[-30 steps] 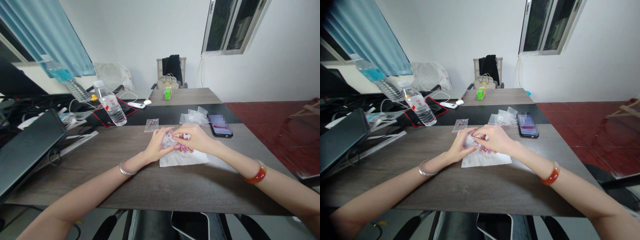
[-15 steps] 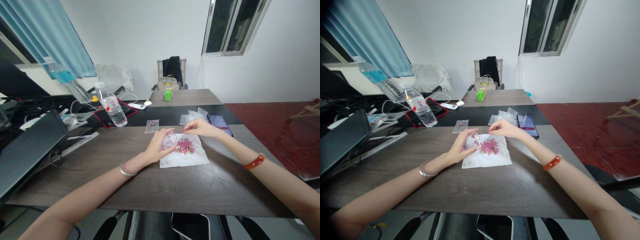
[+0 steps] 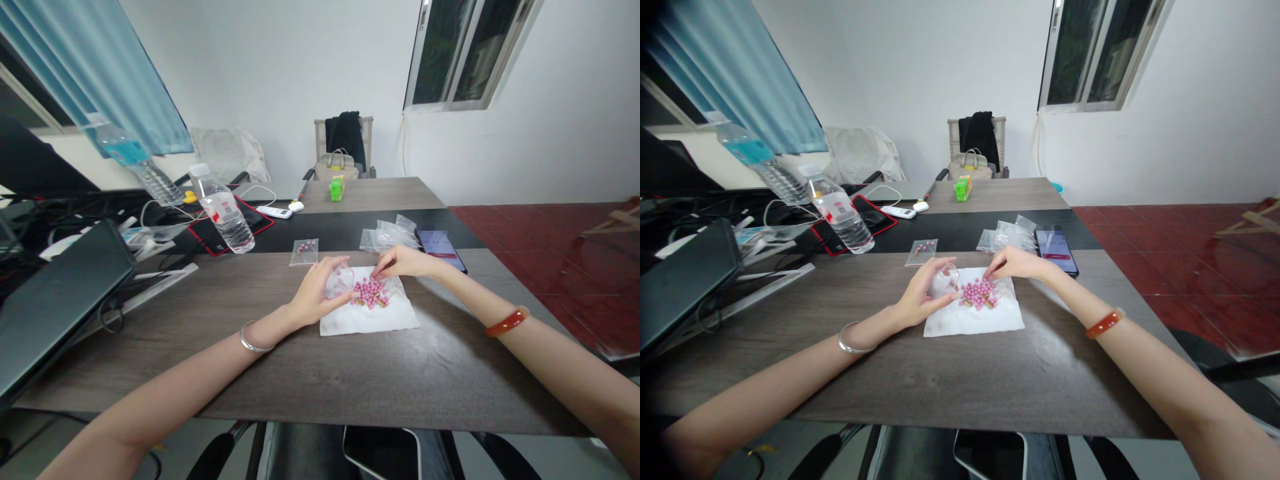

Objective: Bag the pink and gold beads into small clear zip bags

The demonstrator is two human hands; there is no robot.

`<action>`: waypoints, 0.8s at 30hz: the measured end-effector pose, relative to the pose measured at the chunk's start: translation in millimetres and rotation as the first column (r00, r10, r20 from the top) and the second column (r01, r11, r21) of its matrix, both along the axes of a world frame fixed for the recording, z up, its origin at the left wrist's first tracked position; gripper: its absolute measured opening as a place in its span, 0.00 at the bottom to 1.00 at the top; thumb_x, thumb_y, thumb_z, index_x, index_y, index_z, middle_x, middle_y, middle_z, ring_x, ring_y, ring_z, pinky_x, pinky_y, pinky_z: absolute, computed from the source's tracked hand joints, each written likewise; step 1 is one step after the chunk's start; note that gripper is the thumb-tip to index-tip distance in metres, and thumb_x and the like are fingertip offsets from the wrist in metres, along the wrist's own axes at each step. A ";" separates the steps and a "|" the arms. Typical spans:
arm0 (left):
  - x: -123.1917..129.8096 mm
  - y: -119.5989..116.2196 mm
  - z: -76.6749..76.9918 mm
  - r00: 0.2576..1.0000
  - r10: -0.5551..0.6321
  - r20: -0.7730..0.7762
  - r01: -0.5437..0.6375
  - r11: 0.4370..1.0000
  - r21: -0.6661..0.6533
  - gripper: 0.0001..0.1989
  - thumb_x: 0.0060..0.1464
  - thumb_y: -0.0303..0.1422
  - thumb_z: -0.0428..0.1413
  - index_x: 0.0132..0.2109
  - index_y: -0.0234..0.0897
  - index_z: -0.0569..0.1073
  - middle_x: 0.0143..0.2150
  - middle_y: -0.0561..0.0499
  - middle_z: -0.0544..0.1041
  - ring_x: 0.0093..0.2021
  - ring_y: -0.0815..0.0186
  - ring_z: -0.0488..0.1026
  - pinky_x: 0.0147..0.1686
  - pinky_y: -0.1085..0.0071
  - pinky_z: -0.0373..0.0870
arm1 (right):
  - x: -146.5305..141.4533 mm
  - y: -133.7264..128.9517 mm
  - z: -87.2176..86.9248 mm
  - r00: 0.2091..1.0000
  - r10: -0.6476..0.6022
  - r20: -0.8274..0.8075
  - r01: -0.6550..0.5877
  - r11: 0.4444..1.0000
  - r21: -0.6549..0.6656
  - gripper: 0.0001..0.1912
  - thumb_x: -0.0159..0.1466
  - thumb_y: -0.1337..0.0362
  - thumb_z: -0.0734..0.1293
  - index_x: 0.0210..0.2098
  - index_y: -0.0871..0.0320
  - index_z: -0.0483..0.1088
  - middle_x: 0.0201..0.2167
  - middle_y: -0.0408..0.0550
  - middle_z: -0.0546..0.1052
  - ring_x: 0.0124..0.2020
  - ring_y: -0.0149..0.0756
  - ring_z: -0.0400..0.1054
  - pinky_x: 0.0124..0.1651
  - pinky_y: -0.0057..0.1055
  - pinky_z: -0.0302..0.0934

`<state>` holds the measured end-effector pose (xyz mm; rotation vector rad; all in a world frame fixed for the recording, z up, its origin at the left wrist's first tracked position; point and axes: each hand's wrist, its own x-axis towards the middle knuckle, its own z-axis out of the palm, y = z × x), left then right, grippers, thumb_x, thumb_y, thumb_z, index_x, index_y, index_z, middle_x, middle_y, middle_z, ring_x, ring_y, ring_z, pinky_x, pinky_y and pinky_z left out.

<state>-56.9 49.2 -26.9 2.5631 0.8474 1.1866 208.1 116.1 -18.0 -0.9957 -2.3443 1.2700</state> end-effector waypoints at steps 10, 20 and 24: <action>-1.2 0.2 0.5 1.000 0.001 -0.012 -0.001 1.000 -0.021 0.29 0.56 0.47 0.57 0.59 0.37 0.62 0.48 0.41 0.74 0.47 0.55 0.72 0.46 0.57 0.67 | -17.4 -18.3 23.4 0.987 -0.120 -0.109 0.131 0.986 0.107 0.11 0.57 0.59 0.68 0.32 0.60 0.78 0.28 0.47 0.78 0.28 0.30 0.67 0.33 0.30 0.60; 0.0 1.9 -1.2 1.000 0.014 0.019 -0.013 0.999 -0.037 0.27 0.55 0.46 0.58 0.57 0.39 0.64 0.50 0.41 0.74 0.49 0.55 0.72 0.47 0.56 0.68 | -56.7 -62.9 41.2 0.932 -0.199 -0.304 0.279 0.928 0.247 0.11 0.59 0.55 0.70 0.33 0.56 0.79 0.25 0.43 0.75 0.26 0.28 0.62 0.29 0.29 0.54; 0.1 1.6 -0.6 1.000 0.007 0.023 -0.006 0.999 -0.033 0.27 0.55 0.45 0.58 0.58 0.38 0.64 0.50 0.41 0.74 0.49 0.55 0.72 0.46 0.57 0.69 | -59.1 -64.1 34.7 0.940 -0.172 -0.295 0.251 0.934 0.255 0.11 0.60 0.56 0.69 0.35 0.55 0.79 0.31 0.46 0.79 0.28 0.29 0.65 0.30 0.30 0.54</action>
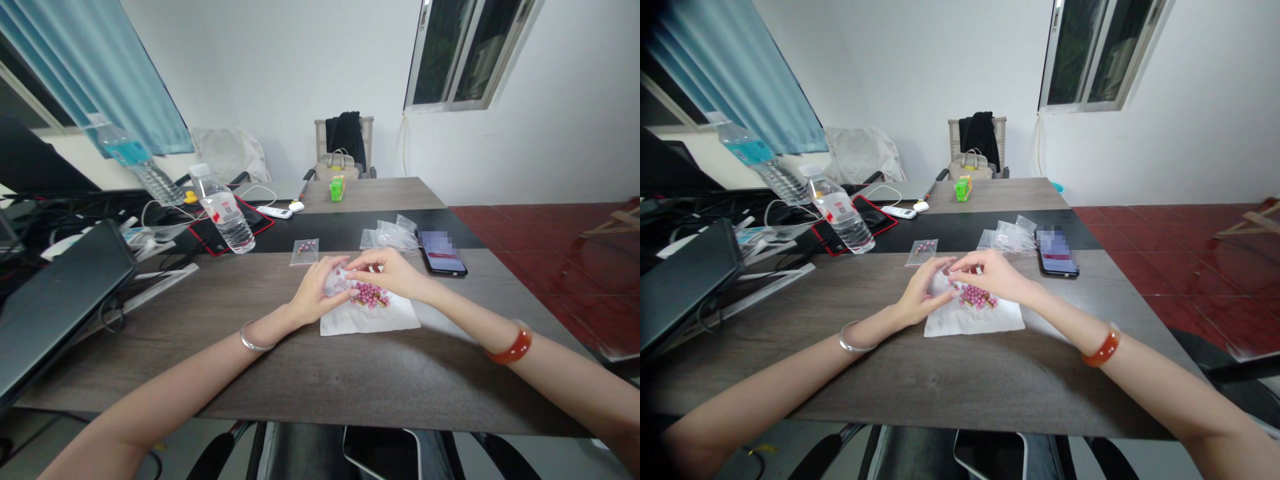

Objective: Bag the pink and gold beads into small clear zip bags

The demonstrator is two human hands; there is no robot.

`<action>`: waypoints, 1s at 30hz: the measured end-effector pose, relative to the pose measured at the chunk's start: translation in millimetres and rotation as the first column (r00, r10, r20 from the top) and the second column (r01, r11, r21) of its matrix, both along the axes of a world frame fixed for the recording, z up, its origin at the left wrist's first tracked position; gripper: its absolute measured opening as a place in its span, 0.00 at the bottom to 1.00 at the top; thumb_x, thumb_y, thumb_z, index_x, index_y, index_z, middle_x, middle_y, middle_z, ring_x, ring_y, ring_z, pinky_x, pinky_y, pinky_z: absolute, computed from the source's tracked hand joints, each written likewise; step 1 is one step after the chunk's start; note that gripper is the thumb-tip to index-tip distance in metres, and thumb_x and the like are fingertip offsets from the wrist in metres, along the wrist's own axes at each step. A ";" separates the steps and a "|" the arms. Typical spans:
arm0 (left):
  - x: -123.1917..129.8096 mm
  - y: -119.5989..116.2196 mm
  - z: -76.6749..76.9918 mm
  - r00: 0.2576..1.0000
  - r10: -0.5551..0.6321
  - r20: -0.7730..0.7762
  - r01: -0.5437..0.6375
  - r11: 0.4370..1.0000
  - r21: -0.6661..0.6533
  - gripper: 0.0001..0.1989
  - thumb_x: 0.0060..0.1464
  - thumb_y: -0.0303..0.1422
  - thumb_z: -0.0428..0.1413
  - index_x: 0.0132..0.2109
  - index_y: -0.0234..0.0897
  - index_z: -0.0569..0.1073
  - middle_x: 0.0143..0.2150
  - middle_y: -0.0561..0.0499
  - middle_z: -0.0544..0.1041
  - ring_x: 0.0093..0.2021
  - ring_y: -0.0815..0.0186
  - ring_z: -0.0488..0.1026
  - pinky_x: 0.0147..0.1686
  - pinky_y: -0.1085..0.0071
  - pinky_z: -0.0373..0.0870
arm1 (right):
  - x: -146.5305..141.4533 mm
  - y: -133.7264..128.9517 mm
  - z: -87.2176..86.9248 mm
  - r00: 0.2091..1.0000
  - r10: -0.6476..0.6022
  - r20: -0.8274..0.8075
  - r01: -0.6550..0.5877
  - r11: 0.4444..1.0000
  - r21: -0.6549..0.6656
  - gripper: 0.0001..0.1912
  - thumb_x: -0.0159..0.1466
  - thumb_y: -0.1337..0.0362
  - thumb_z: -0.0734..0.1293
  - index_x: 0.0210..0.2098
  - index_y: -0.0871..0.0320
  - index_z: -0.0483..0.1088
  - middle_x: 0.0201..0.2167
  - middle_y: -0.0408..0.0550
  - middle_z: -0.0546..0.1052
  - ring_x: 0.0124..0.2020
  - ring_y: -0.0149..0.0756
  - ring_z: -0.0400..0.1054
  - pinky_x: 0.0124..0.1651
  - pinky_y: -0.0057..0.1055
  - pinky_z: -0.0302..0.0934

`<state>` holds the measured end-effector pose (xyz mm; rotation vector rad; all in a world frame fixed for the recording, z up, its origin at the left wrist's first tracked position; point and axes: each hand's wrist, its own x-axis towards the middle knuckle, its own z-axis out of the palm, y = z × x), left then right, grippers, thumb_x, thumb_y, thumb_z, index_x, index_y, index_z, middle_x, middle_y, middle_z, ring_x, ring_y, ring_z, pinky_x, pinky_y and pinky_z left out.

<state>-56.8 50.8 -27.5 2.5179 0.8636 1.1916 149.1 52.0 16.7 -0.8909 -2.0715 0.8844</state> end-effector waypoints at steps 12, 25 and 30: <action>-2.2 -1.2 1.4 0.994 0.086 0.066 -0.086 0.996 0.004 0.25 0.56 0.42 0.58 0.58 0.37 0.65 0.47 0.42 0.75 0.45 0.57 0.73 0.44 0.60 0.68 | 8.2 1.9 6.3 0.892 -0.184 0.413 0.151 0.982 0.112 0.07 0.57 0.60 0.70 0.28 0.57 0.76 0.26 0.46 0.75 0.27 0.31 0.64 0.28 0.30 0.51; -2.7 -2.5 1.6 0.995 0.076 0.070 -0.076 0.997 0.001 0.26 0.54 0.40 0.59 0.58 0.39 0.65 0.46 0.44 0.75 0.44 0.58 0.73 0.44 0.61 0.68 | -1.8 -14.7 -5.8 0.827 -0.026 0.562 -0.011 0.998 0.061 0.02 0.55 0.66 0.69 0.28 0.56 0.74 0.27 0.46 0.76 0.27 0.33 0.65 0.29 0.30 0.53; 0.3 -4.7 3.1 0.989 0.129 0.076 -0.134 0.989 0.058 0.26 0.52 0.41 0.61 0.55 0.37 0.66 0.42 0.46 0.76 0.40 0.61 0.74 0.42 0.63 0.69 | 0.2 -9.4 -0.3 0.841 -0.028 0.540 -0.014 0.997 0.072 0.02 0.54 0.66 0.69 0.28 0.58 0.74 0.27 0.47 0.76 0.28 0.33 0.66 0.30 0.30 0.53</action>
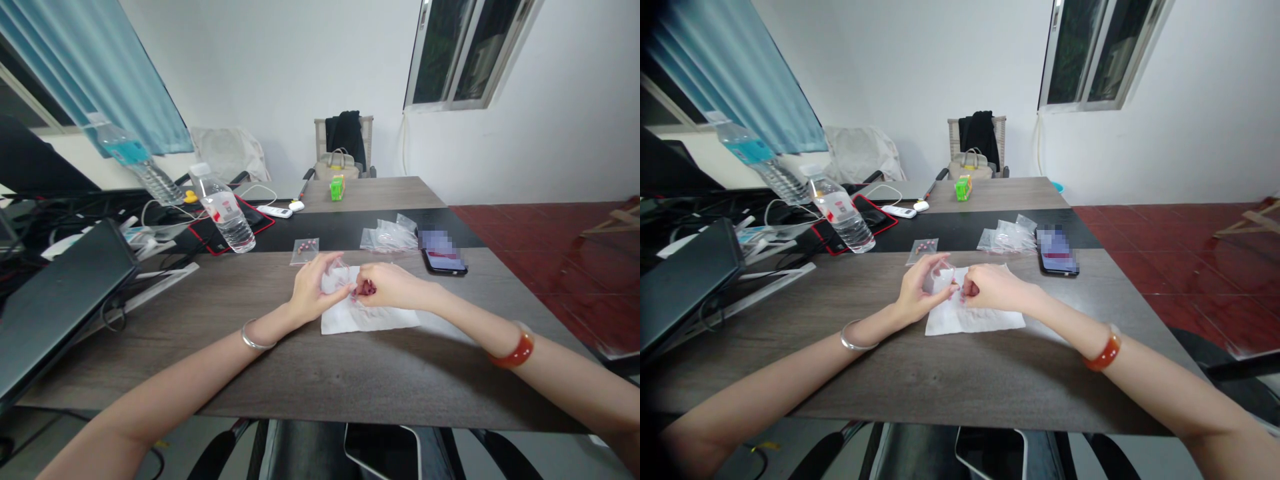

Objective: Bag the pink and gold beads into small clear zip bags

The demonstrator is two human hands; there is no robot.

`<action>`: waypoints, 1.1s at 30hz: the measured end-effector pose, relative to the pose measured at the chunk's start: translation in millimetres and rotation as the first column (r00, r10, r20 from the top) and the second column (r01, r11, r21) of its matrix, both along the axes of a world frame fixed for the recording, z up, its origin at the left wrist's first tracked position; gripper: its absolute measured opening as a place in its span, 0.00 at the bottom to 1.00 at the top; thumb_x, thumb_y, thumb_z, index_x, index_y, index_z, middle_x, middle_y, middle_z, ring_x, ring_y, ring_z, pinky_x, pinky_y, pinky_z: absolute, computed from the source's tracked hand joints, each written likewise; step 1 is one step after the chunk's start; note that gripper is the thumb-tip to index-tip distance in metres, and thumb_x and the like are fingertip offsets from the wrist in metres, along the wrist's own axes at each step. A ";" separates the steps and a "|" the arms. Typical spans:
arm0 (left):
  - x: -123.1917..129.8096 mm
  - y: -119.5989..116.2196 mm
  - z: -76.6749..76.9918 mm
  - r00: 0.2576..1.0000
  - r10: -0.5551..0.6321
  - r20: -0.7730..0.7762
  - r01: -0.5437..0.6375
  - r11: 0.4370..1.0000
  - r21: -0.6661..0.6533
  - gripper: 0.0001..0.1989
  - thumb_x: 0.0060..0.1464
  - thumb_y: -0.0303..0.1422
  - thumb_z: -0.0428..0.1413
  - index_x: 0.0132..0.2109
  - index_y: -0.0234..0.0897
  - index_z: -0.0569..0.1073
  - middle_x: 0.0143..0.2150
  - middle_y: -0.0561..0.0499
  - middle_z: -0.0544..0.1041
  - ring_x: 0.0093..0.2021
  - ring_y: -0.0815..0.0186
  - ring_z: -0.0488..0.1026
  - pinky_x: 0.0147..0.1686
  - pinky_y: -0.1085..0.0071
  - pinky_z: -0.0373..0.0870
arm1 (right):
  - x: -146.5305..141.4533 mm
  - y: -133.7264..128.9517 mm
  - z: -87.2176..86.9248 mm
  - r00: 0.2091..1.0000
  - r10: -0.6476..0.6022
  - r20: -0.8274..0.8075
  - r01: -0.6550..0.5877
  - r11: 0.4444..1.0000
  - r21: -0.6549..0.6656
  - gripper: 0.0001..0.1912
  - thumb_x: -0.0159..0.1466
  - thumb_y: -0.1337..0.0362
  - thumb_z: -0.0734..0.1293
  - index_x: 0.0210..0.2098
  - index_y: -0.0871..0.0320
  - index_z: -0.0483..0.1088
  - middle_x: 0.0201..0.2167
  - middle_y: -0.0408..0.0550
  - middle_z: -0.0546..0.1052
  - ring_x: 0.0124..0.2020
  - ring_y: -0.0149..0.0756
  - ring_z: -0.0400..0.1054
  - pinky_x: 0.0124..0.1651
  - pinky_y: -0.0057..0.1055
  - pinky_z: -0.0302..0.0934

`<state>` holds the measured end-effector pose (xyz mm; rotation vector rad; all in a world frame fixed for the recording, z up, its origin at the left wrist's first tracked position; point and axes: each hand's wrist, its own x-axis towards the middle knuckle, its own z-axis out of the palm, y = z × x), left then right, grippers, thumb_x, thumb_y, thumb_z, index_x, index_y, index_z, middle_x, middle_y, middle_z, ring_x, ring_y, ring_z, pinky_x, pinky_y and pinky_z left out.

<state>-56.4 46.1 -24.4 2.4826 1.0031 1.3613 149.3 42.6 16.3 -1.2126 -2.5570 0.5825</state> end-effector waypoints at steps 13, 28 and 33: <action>4.9 -7.0 3.7 0.990 0.104 -0.098 -0.086 0.981 0.171 0.24 0.50 0.44 0.61 0.50 0.37 0.69 0.39 0.48 0.78 0.30 0.66 0.74 0.33 0.69 0.71 | -11.3 -6.4 5.7 0.830 -0.131 -0.542 0.140 0.990 -0.024 0.07 0.60 0.61 0.67 0.33 0.57 0.75 0.30 0.45 0.79 0.28 0.30 0.66 0.31 0.29 0.57; 3.0 -6.1 -4.4 0.973 0.229 0.023 -0.229 0.973 -0.002 0.30 0.48 0.44 0.62 0.55 0.38 0.65 0.37 0.51 0.77 0.31 0.66 0.75 0.33 0.70 0.71 | -21.9 -10.7 -14.5 0.709 -0.277 -0.649 0.179 0.960 -0.215 0.22 0.53 0.55 0.73 0.44 0.58 0.68 0.38 0.49 0.74 0.30 0.32 0.67 0.30 0.29 0.61; 3.6 -5.1 -2.9 0.966 0.249 0.076 -0.245 0.968 -0.049 0.33 0.41 0.42 0.66 0.54 0.38 0.66 0.32 0.55 0.75 0.25 0.70 0.70 0.29 0.72 0.68 | -21.5 -4.3 -15.7 0.760 -0.261 -0.596 -0.021 0.906 -0.424 0.13 0.57 0.54 0.69 0.29 0.60 0.71 0.21 0.41 0.69 0.21 0.26 0.59 0.24 0.27 0.52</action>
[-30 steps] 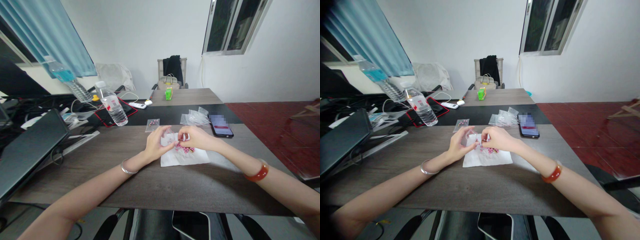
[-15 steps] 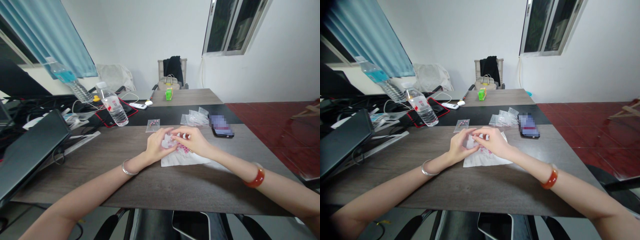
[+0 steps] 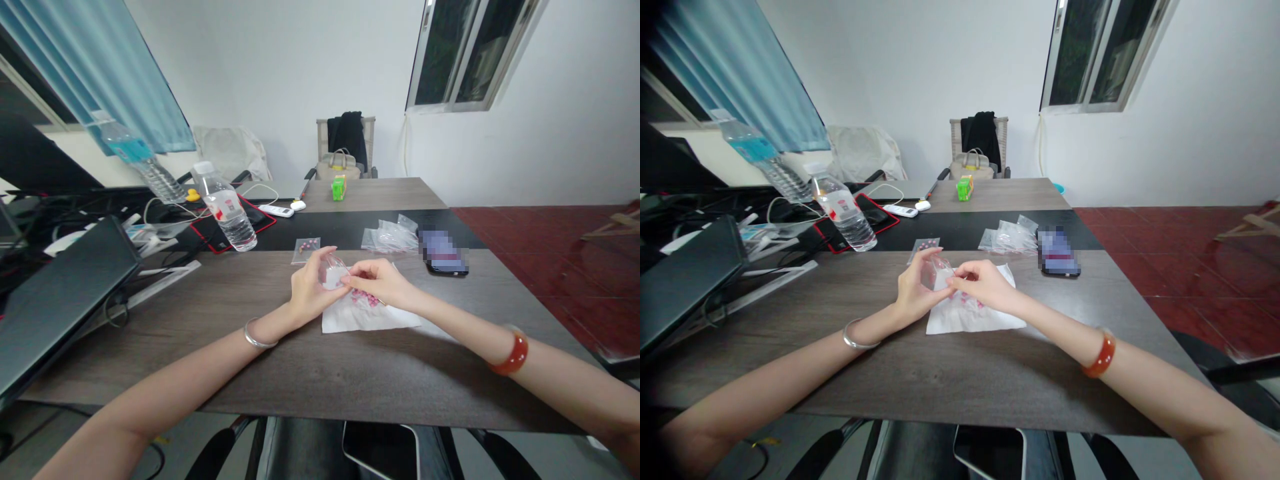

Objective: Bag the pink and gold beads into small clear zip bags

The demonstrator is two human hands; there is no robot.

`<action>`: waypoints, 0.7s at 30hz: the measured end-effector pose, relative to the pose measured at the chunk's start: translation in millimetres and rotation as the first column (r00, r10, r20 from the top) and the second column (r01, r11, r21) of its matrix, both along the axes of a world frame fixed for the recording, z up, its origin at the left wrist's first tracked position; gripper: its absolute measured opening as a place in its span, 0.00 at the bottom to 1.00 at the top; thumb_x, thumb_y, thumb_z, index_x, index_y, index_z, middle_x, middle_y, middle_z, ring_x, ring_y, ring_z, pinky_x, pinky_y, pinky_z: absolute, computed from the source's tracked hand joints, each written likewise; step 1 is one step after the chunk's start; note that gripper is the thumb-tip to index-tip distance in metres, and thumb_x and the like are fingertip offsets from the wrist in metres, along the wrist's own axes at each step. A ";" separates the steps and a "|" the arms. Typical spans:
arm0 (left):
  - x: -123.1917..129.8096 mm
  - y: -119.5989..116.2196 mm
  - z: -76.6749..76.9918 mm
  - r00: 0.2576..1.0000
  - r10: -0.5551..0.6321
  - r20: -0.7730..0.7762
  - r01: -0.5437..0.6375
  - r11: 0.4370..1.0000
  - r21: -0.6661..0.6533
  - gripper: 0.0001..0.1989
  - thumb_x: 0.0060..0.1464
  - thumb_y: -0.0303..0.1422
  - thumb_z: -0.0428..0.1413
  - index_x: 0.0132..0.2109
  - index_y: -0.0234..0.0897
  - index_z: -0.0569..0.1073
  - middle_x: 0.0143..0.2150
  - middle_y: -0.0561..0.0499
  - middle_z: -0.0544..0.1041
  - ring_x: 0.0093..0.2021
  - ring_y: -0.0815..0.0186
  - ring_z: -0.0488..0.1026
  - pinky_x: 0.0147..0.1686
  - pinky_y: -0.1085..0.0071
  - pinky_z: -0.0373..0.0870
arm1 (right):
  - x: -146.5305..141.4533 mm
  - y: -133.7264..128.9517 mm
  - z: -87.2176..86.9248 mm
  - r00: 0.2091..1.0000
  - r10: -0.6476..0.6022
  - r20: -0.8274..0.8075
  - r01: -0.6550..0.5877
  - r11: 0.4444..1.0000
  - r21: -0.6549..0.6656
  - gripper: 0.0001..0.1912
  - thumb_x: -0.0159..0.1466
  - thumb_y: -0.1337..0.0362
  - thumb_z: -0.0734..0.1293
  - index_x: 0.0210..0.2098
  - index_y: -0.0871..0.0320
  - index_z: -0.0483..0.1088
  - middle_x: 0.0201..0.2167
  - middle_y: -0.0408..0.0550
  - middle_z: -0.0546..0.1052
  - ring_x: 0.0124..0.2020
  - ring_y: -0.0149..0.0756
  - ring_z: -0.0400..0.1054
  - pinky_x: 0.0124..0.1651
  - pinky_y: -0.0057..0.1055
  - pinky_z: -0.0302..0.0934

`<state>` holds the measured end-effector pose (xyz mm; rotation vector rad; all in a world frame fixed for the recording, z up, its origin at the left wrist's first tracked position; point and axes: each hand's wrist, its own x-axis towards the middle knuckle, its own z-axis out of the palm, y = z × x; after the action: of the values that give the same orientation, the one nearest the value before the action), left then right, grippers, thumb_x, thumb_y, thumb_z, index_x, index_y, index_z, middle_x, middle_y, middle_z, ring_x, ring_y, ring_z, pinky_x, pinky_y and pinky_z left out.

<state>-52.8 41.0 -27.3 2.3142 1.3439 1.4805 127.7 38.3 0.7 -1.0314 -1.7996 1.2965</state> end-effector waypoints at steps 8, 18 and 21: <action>4.7 -3.7 28.6 0.767 -0.199 0.610 0.518 0.753 -0.406 0.18 0.54 0.45 0.58 0.44 0.37 0.65 0.23 0.57 0.72 0.15 0.75 0.66 0.14 0.79 0.57 | 12.6 -2.4 19.7 0.971 -0.164 -0.175 0.156 0.986 -0.055 0.14 0.57 0.54 0.70 0.24 0.58 0.71 0.17 0.40 0.67 0.19 0.25 0.57 0.22 0.27 0.48; 2.6 -35.0 20.5 0.744 -0.158 0.649 0.605 0.572 -0.554 0.18 0.55 0.48 0.57 0.35 0.37 0.65 0.14 0.63 0.63 0.10 0.79 0.51 0.11 0.82 0.45 | 22.1 -34.4 -9.4 0.908 -0.340 -0.243 0.340 0.939 -0.043 0.14 0.55 0.52 0.71 0.28 0.57 0.75 0.23 0.44 0.75 0.24 0.30 0.64 0.26 0.28 0.58; 5.4 -37.7 19.6 0.743 -0.189 0.642 0.596 0.625 -0.504 0.17 0.54 0.47 0.58 0.35 0.36 0.68 0.15 0.64 0.58 0.14 0.78 0.50 0.14 0.81 0.46 | 19.0 -39.1 -8.0 0.927 -0.304 -0.218 0.327 0.942 0.074 0.12 0.57 0.53 0.70 0.28 0.57 0.76 0.25 0.46 0.77 0.27 0.33 0.68 0.31 0.30 0.61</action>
<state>-47.4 3.3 -7.7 1.4233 0.8775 1.0746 146.7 -0.8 -7.3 -1.0374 -1.4619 1.0526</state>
